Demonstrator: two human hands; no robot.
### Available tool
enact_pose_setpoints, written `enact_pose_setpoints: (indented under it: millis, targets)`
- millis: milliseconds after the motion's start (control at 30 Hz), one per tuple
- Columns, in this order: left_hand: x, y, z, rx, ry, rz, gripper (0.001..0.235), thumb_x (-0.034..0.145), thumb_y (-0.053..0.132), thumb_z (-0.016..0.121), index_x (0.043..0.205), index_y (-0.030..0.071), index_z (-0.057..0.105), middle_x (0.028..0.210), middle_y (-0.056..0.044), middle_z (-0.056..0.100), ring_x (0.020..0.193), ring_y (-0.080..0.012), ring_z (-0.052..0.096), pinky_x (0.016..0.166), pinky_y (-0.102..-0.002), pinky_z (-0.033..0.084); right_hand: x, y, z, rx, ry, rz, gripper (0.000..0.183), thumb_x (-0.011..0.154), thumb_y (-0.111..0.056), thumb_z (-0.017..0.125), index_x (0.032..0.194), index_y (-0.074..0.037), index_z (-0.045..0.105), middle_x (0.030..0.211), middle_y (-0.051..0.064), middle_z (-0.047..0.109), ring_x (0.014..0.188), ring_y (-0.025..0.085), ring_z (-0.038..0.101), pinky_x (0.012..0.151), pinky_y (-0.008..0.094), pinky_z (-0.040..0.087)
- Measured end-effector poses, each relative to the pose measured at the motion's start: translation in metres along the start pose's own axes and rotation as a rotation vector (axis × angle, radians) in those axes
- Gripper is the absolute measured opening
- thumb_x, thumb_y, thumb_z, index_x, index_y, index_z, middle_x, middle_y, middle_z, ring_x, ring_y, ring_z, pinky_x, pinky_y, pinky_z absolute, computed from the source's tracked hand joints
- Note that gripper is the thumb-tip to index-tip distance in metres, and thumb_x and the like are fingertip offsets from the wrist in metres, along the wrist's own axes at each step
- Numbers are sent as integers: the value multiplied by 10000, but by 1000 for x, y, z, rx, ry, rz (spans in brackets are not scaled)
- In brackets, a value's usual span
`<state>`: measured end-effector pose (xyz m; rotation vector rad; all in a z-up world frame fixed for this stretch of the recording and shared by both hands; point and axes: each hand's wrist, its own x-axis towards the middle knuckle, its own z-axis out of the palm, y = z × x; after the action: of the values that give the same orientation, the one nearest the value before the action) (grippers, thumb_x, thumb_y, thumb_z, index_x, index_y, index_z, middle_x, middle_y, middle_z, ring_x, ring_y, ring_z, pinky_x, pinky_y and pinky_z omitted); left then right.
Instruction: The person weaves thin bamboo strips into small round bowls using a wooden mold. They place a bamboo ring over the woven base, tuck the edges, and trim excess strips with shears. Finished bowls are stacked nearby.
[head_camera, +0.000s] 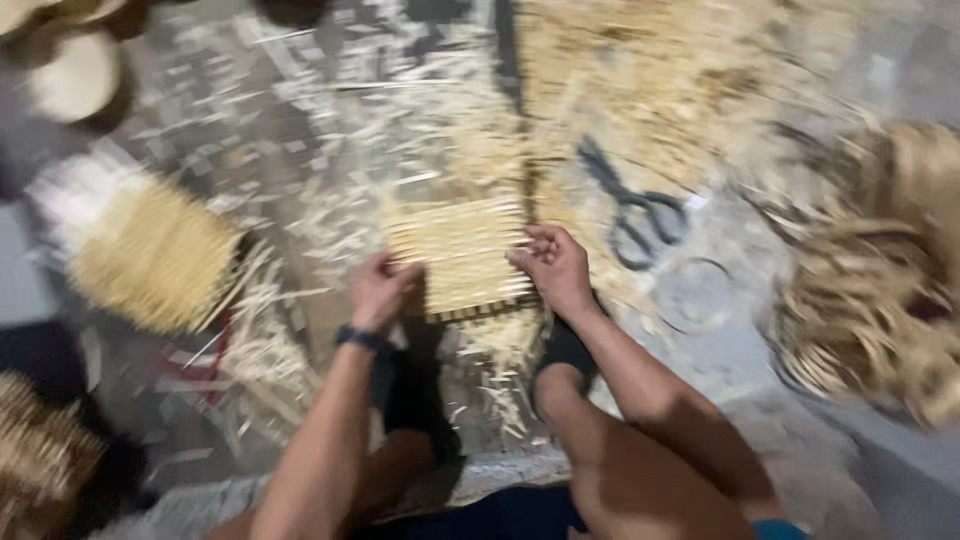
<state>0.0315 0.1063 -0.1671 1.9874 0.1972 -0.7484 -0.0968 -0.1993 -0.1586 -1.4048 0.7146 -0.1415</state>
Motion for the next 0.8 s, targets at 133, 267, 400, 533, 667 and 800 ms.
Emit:
enact_pose_setpoints:
  millis: [133, 267, 400, 533, 667, 800]
  targets:
    - [-8, 19, -12, -167, 153, -109, 724, 802, 249, 858, 1389, 23, 499, 958, -53, 681, 795, -139, 657, 631, -293, 577, -19, 6, -95, -372, 353, -200, 227, 900, -21, 737, 1112, -27, 657, 977, 47, 677, 878, 143, 677, 788, 273, 565]
    - [-25, 48, -35, -233, 307, 11, 720, 908, 187, 821, 1497, 11, 447, 1126, -103, 646, 933, -170, 648, 720, -263, 555, -64, 20, -191, -1043, 295, 58, 172, 740, -111, 800, 856, -31, 701, 911, 149, 674, 850, 365, 641, 772, 440, 527]
    - [-37, 81, -39, -230, 397, 287, 642, 965, 140, 801, 1479, -9, 447, 1249, -112, 611, 1062, -182, 657, 862, -296, 615, -101, 23, -228, -1246, 100, -56, 115, 703, -171, 818, 793, -115, 774, 883, 127, 692, 872, 407, 639, 805, 497, 507]
    - [-73, 123, -8, 99, 385, 573, 315, 1053, 85, 730, 1334, 17, 606, 1206, -137, 690, 1048, -213, 680, 918, -340, 589, -97, -24, -190, -1108, 210, -55, 50, 914, -144, 761, 897, -98, 753, 933, 101, 696, 923, 326, 677, 862, 425, 544]
    - [-133, 179, 74, 181, -60, 584, 299, 938, 204, 721, 1227, 132, 734, 1135, -56, 795, 915, -158, 756, 876, -301, 580, -92, -131, -122, -505, 79, -27, 107, 883, -183, 753, 915, -81, 745, 950, 63, 693, 845, 172, 697, 743, 312, 587]
    - [-174, 226, 116, -378, -258, 248, 327, 1011, 190, 698, 1305, 49, 714, 1029, -61, 731, 820, -98, 600, 713, -245, 496, -108, -240, -72, -629, -176, -409, 151, 882, -208, 791, 939, -71, 758, 857, 77, 702, 765, 190, 686, 688, 336, 552]
